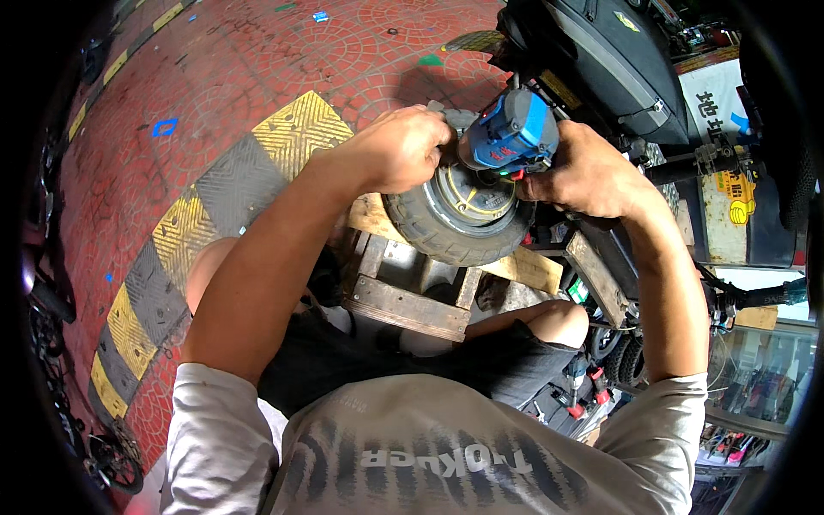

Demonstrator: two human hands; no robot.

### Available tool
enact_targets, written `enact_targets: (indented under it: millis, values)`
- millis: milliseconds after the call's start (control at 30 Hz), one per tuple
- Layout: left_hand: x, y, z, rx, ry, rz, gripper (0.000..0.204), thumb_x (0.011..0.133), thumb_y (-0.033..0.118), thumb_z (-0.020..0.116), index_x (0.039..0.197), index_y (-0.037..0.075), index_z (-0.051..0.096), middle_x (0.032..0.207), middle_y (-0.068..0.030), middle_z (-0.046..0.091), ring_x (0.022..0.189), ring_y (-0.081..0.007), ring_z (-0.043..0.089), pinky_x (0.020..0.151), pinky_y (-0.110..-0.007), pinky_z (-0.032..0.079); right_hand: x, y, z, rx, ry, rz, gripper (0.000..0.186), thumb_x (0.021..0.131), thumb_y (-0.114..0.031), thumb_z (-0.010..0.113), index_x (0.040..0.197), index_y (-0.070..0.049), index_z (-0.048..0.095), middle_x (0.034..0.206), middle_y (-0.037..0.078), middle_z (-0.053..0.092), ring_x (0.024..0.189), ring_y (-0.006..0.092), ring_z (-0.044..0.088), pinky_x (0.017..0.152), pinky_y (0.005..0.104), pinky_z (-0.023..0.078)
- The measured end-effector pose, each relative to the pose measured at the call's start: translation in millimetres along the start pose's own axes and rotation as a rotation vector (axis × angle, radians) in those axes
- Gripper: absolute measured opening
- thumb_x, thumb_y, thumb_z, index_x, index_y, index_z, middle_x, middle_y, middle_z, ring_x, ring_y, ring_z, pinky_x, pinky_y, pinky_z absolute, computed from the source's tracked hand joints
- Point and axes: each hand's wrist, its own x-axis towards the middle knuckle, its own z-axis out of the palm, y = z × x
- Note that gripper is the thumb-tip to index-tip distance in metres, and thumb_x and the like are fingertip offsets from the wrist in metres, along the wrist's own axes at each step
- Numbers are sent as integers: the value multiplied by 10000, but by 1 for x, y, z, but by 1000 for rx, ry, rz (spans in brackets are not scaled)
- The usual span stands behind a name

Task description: The person works on an electric scooter wheel assembly, using a power drill and a hammer to loosen components and then working on the hub motor with their hands.

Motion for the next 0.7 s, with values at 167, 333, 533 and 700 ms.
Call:
enact_targets:
  millis: [167, 333, 533, 700]
  values:
    - [-2, -6, 4, -14, 30, 40, 107, 912, 56, 644, 958, -38, 664, 1080, -237, 675, 1154, -460, 626, 1021, -548, 521, 0, 0, 11, 195, 47, -89, 440, 860, -137, 907, 1253, -9, 758, 972, 37, 792, 774, 111, 634, 721, 338, 563]
    - [0, 2, -2, 3, -21, -9, 122, 899, 56, 641, 962, -45, 670, 1079, -241, 678, 1160, -458, 628, 1037, -556, 517, 5, 1, 12, 67, 21, 17, 339, 871, -154, 885, 1164, -16, 786, 875, 46, 770, 740, 113, 626, 681, 340, 541]
    - [-1, -3, 3, 63, -31, -16, 137, 875, 70, 652, 935, -50, 679, 1082, -252, 679, 1163, -460, 635, 1029, -553, 532, 4, -6, 18, -28, 61, -5, 411, 859, -244, 896, 1159, 18, 792, 937, 133, 797, 855, 206, 695, 818, 395, 584]
    - [-2, -1, 5, 62, 15, 4, 152, 860, 71, 646, 936, -52, 694, 1087, -261, 680, 1160, -466, 639, 1027, -558, 535, 1, -8, 21, -2, 65, -31, 491, 820, -315, 926, 1110, 60, 801, 987, 255, 814, 936, 325, 796, 904, 451, 607]
